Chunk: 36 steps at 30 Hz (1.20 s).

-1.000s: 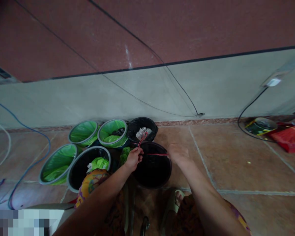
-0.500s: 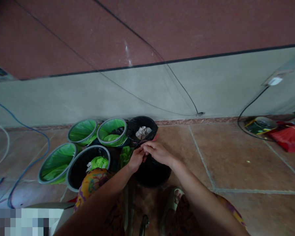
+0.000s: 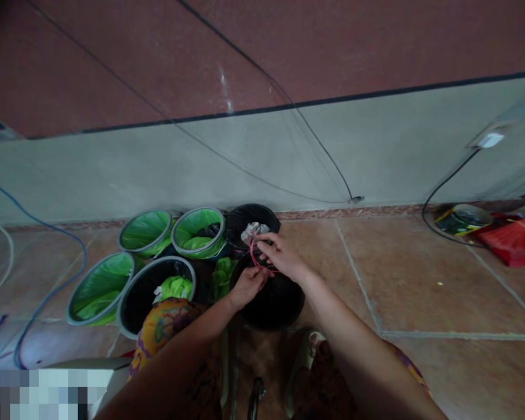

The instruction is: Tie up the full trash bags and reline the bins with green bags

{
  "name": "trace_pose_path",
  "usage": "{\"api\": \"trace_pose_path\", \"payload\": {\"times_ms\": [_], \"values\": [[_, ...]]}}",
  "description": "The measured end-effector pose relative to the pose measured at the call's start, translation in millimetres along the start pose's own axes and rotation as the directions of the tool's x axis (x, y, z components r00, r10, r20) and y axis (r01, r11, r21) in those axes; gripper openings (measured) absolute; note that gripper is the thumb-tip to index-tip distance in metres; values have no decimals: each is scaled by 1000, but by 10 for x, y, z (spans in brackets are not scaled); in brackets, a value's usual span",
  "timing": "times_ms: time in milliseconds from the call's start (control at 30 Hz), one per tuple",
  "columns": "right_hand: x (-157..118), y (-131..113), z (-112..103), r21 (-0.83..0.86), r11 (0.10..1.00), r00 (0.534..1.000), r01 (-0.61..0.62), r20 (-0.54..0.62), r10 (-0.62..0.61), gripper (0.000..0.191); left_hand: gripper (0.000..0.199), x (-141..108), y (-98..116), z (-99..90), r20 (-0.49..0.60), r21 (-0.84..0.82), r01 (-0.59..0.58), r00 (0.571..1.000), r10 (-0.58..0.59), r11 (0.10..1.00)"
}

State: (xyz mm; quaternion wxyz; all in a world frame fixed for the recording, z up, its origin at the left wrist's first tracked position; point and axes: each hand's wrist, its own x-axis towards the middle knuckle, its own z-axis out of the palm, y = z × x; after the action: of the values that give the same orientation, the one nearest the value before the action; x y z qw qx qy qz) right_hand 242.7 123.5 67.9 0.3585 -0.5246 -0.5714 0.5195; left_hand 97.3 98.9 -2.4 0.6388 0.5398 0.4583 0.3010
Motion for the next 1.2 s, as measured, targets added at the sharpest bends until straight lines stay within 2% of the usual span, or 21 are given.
{"api": "trace_pose_path", "payload": {"times_ms": [67,200,300,367,433,500,567,633,700,767,833,900,933,1033,1200], "values": [[11,77,-61,-234,972,1000,-14,0,15,34,44,-3,5,-18,-19,-16,32,999,-32,999],[-25,274,-82,-546,837,965,26,231,121,25,43,-22,51,-64,-18,-36,114,993,-115,993],[-63,330,-45,-704,709,975,31,178,133,19,39,-26,92,-93,-65,-76,167,983,-172,983],[-88,297,-34,-755,655,978,5,141,155,24,35,-16,106,-116,-122,-107,209,967,-222,972],[-121,227,-35,-756,654,965,30,193,179,27,29,-1,107,-143,-161,-116,245,952,-262,963],[-157,150,-39,-715,696,929,65,298,220,28,23,14,96,-172,-181,-71,243,951,-252,967],[-186,93,-45,-691,722,883,38,361,300,28,19,26,78,-196,-198,52,193,964,-179,980],[-197,70,-58,-712,702,856,-5,359,371,27,15,33,62,-207,-201,226,122,977,-77,967],[-183,94,-77,-744,668,869,-14,322,376,27,12,32,54,-202,-175,404,48,984,26,914],[-142,169,-90,-751,660,920,4,262,292,27,14,15,59,-181,-137,562,-29,982,128,827],[-81,280,-77,-708,706,974,20,174,147,27,16,-18,79,-147,-92,684,-96,972,216,723],[-20,397,-31,-608,793,993,48,113,26,27,18,-62,109,-110,-51,753,-140,962,270,642],[4,446,0,-544,836,993,68,119,-3,27,18,-84,124,-94,-32,774,-157,958,286,613],[35,538,93,-400,915,979,57,204,27,29,17,-133,150,-73,9,821,-193,945,327,537],[10,576,150,-288,952,949,-104,258,182,31,24,-146,92,-87,33,909,-185,925,378,373]]}}
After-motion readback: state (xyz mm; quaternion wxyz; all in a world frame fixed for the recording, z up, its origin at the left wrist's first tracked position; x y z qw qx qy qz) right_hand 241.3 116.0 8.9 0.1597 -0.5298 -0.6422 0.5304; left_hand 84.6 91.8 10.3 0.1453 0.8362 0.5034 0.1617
